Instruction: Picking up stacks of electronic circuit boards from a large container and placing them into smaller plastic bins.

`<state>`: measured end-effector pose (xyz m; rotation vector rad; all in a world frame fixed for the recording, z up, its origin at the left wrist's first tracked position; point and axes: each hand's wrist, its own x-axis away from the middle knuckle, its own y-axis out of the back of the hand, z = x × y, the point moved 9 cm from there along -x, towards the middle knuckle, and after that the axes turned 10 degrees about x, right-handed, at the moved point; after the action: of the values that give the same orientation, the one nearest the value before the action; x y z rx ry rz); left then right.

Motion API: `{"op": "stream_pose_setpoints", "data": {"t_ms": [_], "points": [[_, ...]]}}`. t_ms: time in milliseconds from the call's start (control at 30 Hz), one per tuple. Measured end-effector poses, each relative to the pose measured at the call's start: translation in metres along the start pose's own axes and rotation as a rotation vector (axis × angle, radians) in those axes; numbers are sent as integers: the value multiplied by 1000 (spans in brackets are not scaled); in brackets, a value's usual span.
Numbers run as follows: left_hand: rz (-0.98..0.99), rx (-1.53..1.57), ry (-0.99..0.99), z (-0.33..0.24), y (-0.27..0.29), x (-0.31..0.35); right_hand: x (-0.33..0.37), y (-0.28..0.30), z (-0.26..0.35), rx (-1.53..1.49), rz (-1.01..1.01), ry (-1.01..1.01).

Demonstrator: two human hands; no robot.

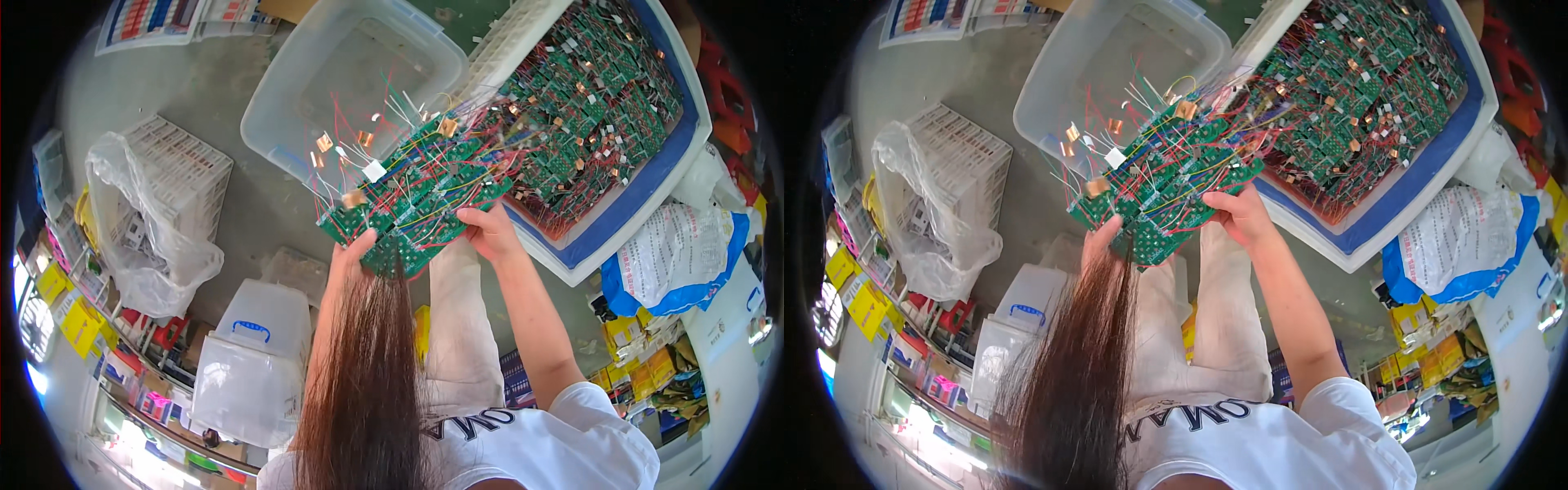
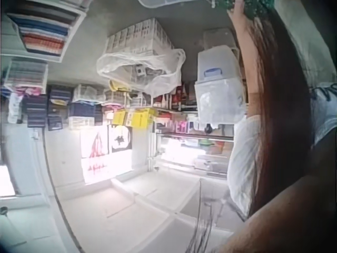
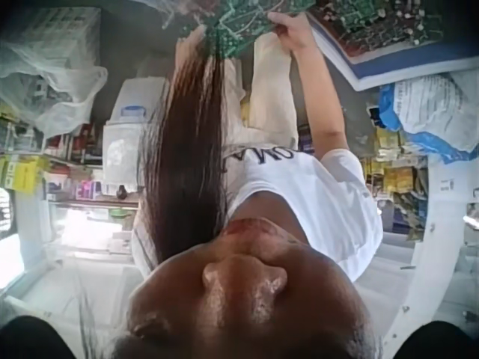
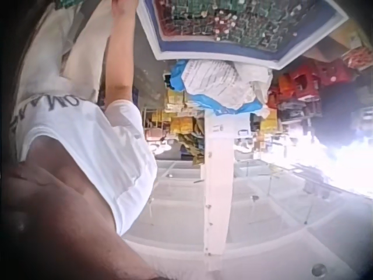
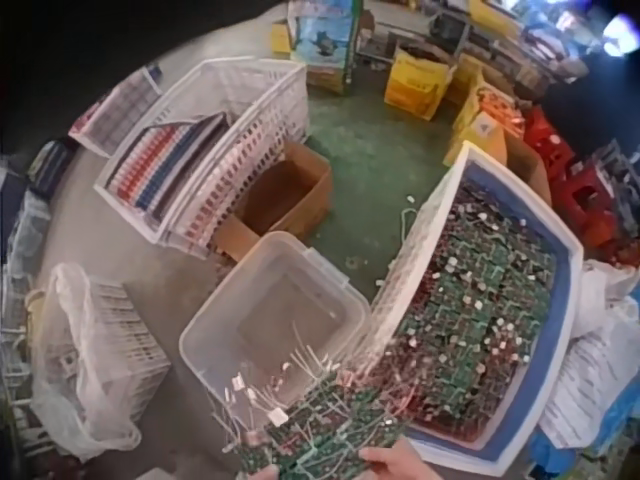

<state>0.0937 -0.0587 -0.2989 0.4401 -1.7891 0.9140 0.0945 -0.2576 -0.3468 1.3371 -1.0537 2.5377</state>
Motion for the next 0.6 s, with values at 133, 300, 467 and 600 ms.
{"op": "stream_pose_setpoints", "data": {"t_ms": [133,300,467,600], "points": [[25,-200,-191,-30,-8,-2,-16,-31,1,155,-62,-33],[85,-403,-431,-51,33,0,-24,-51,-18,301,-82,-93],[60,-780,-477,-78,52,1,-42,-77,-20,398,-89,-119],[-6,-324,-380,-77,66,-5,-53,-101,-24,381,-27,-93]]}}
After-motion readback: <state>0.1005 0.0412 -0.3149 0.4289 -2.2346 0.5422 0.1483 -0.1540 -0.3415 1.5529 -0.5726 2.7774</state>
